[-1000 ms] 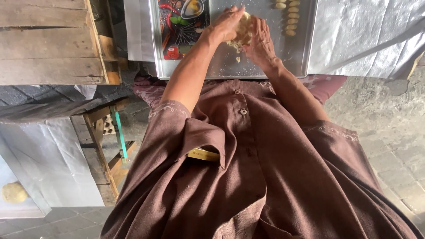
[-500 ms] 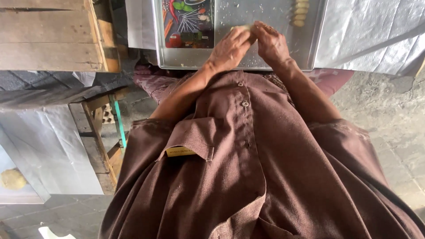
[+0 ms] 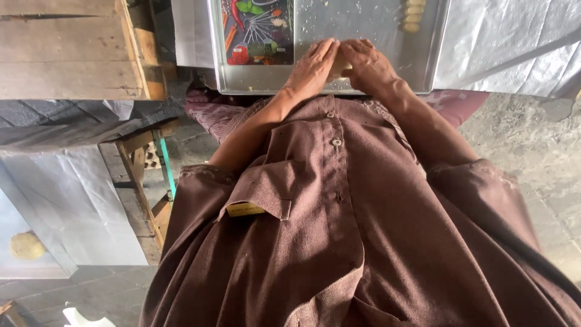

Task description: The person is manually forming small dough balls by pinching pieces from a larger dough mass, rolling them between their palms, and arranging them in rows on a tray.

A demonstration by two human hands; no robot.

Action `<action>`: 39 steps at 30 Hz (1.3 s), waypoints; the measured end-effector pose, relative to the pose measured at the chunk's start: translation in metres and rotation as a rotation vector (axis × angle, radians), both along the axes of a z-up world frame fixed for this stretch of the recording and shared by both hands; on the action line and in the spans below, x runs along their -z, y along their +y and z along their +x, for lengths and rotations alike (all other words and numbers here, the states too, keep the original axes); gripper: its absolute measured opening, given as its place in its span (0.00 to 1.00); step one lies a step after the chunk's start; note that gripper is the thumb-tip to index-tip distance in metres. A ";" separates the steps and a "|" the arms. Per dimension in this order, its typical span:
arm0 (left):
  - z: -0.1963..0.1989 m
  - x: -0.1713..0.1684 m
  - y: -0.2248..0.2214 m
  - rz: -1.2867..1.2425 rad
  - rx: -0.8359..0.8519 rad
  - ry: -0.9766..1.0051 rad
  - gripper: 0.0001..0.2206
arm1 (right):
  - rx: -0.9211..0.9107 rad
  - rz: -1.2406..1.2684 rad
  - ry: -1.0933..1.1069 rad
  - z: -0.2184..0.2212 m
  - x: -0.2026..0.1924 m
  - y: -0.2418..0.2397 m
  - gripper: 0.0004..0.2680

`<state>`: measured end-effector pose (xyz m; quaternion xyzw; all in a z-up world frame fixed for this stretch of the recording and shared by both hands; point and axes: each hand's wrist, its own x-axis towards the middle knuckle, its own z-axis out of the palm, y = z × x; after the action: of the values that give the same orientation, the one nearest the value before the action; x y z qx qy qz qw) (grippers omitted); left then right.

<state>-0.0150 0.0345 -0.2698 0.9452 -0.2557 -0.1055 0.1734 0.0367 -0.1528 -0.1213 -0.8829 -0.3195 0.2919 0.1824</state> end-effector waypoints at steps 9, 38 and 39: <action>0.001 0.013 0.002 -0.004 -0.043 -0.181 0.32 | 0.087 0.147 -0.424 -0.019 0.060 -0.007 0.09; 0.002 -0.065 0.030 -0.505 -0.470 0.089 0.21 | 0.213 0.137 -0.305 0.079 0.088 0.053 0.07; 0.005 -0.065 0.034 -0.505 -0.470 0.088 0.21 | 0.213 0.137 -0.306 0.077 0.074 0.054 0.07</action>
<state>-0.0103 0.0685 -0.2046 0.9001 -0.0412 -0.0368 0.4322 0.1136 -0.0986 -0.1951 -0.9313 -0.2674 0.1109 0.2213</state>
